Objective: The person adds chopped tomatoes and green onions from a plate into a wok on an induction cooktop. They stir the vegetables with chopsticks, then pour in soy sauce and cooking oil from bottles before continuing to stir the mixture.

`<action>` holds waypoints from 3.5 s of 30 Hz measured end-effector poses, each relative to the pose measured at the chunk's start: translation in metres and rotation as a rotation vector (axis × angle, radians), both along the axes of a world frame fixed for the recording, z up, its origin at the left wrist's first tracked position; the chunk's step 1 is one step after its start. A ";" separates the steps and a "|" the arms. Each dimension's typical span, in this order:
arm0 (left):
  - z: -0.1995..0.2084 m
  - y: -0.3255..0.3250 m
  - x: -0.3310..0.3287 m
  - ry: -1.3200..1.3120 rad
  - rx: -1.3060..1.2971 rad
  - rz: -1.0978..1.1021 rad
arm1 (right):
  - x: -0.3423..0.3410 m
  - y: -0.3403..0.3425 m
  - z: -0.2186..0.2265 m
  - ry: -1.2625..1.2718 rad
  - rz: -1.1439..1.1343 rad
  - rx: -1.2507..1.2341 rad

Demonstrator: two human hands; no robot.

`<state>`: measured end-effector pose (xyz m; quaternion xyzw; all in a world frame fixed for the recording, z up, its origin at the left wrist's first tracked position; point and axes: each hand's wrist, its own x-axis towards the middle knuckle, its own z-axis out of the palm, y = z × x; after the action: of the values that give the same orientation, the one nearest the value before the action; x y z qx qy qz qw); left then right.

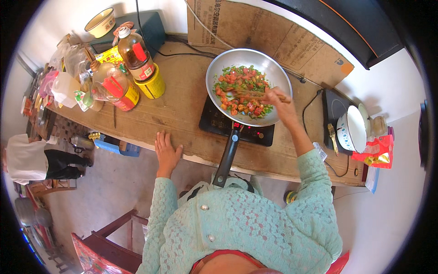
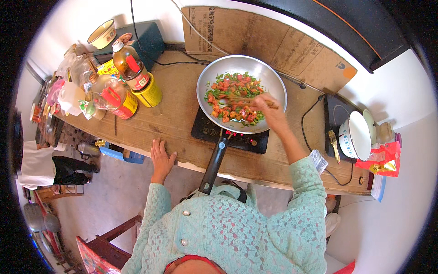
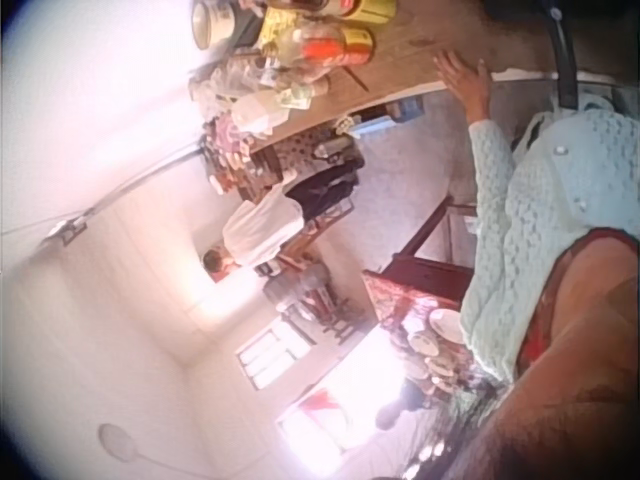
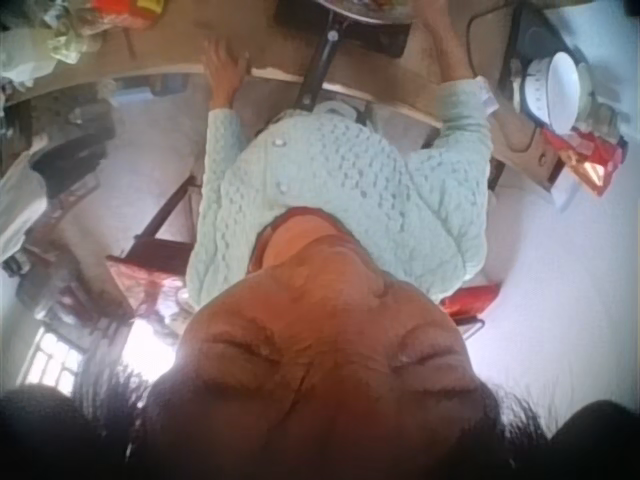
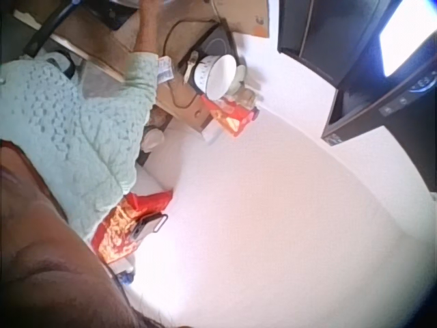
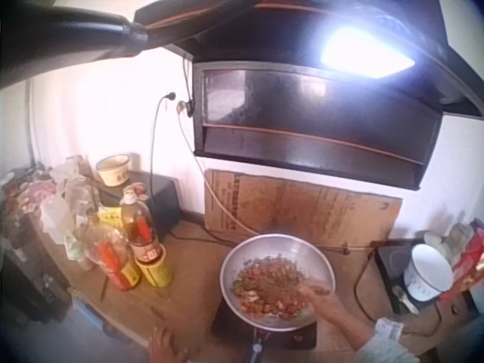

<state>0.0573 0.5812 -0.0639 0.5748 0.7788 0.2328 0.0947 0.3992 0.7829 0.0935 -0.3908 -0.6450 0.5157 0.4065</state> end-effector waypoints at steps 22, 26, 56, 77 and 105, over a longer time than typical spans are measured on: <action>-0.004 0.002 -0.001 0.040 0.046 -0.002 | -0.035 0.039 -0.011 -0.014 0.101 0.121; 0.001 0.000 -0.002 0.003 0.014 0.025 | -0.008 0.061 -0.012 -0.081 -0.094 0.012; -0.010 -0.012 -0.001 -0.100 0.079 0.023 | -0.012 0.068 -0.014 -0.371 -0.128 0.276; 0.007 -0.018 -0.005 -0.171 -0.046 -0.047 | -0.059 0.003 0.014 -0.371 0.159 0.329; 0.008 -0.103 -0.014 -0.431 0.280 0.247 | -0.006 -0.019 -0.001 -0.305 0.060 0.340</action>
<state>0.0436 0.4782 -0.0559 0.4205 0.7650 0.4647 0.1485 0.3933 0.7640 0.0930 -0.3709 -0.7878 0.3464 0.3489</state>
